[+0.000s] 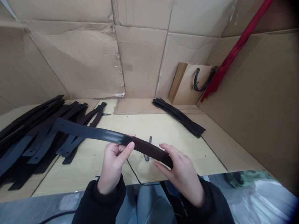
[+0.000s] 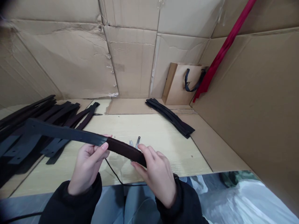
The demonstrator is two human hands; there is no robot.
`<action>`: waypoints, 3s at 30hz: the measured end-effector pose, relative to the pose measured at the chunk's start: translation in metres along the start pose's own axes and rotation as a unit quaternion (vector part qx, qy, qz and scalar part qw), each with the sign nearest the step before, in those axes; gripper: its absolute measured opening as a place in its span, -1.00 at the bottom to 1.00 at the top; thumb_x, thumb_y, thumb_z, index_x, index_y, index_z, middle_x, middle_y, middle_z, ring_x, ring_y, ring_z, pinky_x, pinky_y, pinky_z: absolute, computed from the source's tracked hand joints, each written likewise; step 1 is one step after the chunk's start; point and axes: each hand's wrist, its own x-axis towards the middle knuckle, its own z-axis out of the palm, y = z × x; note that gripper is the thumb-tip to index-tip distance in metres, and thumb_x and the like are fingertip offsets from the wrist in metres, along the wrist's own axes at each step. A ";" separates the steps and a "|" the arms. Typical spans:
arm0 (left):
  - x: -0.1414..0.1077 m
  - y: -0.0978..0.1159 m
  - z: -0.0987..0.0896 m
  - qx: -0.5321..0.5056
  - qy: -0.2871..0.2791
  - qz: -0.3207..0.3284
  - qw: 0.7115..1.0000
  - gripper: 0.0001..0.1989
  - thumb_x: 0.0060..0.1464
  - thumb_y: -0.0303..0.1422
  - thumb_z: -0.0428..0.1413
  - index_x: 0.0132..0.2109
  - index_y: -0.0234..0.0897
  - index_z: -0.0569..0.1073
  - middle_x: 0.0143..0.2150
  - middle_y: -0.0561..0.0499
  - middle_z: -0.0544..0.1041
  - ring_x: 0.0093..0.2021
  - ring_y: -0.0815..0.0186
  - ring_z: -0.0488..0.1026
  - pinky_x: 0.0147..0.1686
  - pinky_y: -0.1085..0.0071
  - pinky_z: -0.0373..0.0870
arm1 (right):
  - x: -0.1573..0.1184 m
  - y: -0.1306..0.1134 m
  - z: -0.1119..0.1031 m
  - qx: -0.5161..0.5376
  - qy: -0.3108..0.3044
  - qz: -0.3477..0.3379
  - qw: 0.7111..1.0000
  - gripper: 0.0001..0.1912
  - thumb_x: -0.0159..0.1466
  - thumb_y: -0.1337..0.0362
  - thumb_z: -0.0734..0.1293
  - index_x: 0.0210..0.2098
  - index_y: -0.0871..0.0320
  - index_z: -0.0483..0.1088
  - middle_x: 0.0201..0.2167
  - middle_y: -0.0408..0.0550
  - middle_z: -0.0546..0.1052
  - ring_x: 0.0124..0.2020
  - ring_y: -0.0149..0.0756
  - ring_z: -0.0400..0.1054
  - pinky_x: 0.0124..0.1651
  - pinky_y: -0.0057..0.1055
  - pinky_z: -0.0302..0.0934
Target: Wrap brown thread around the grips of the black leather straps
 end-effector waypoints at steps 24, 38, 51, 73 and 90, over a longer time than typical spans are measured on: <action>0.002 0.003 -0.025 0.187 -0.023 0.190 0.963 -0.88 -0.03 -0.33 0.19 -0.34 -0.32 0.51 -0.57 0.07 0.41 -0.63 0.55 0.20 -0.67 0.65 0.13 | 0.018 0.001 -0.017 0.057 -0.277 0.043 0.958 -0.72 0.36 0.10 0.11 -0.19 0.07 0.37 -0.43 -0.12 0.51 -0.39 -0.23 0.40 -0.34 -0.36 0.17; -0.001 0.008 -0.013 -0.049 0.005 0.002 0.999 -0.70 -0.24 -0.25 0.33 -0.33 -0.30 0.51 -0.53 0.09 0.42 -0.49 0.49 0.36 -0.50 0.61 0.29 | 0.010 -0.010 -0.002 -0.033 -0.095 -0.002 0.995 -0.66 0.24 -0.02 0.27 -0.46 0.12 0.24 -0.64 -0.22 0.39 -0.59 -0.32 0.24 -0.45 -0.44 -0.08; 0.007 -0.002 -0.045 -0.019 -0.130 0.028 0.991 -0.60 -0.08 -0.31 0.24 -0.03 -0.28 0.51 -0.43 0.00 0.49 -0.41 0.42 0.41 -0.41 0.54 0.34 | 0.017 -0.005 -0.009 0.318 -0.266 0.172 0.893 -0.65 0.08 0.07 0.39 -0.53 0.16 0.20 -0.60 -0.25 0.21 -0.52 -0.45 0.08 -0.44 -0.49 -0.05; 0.004 0.005 -0.016 -0.122 -0.090 -0.033 0.988 -0.66 -0.02 -0.33 0.20 -0.46 -0.29 0.14 -0.63 0.23 0.03 -0.64 0.61 -0.01 -0.60 0.62 0.02 | 0.002 -0.011 0.007 0.269 -0.083 0.123 0.952 -0.70 0.38 0.21 0.09 -0.20 0.15 0.41 -0.43 -0.09 0.52 -0.42 -0.35 0.39 -0.34 -0.45 0.21; -0.003 0.003 -0.012 -0.102 -0.053 -0.023 0.993 -0.68 -0.09 -0.26 0.24 -0.19 -0.34 0.44 -0.64 0.23 -0.02 -0.65 0.61 -0.04 -0.61 0.58 -0.09 | -0.004 -0.024 0.017 0.393 -0.156 0.221 0.879 -0.67 0.33 0.06 0.15 -0.39 0.18 0.30 -0.63 -0.22 0.25 -0.57 -0.45 0.13 -0.47 -0.49 0.01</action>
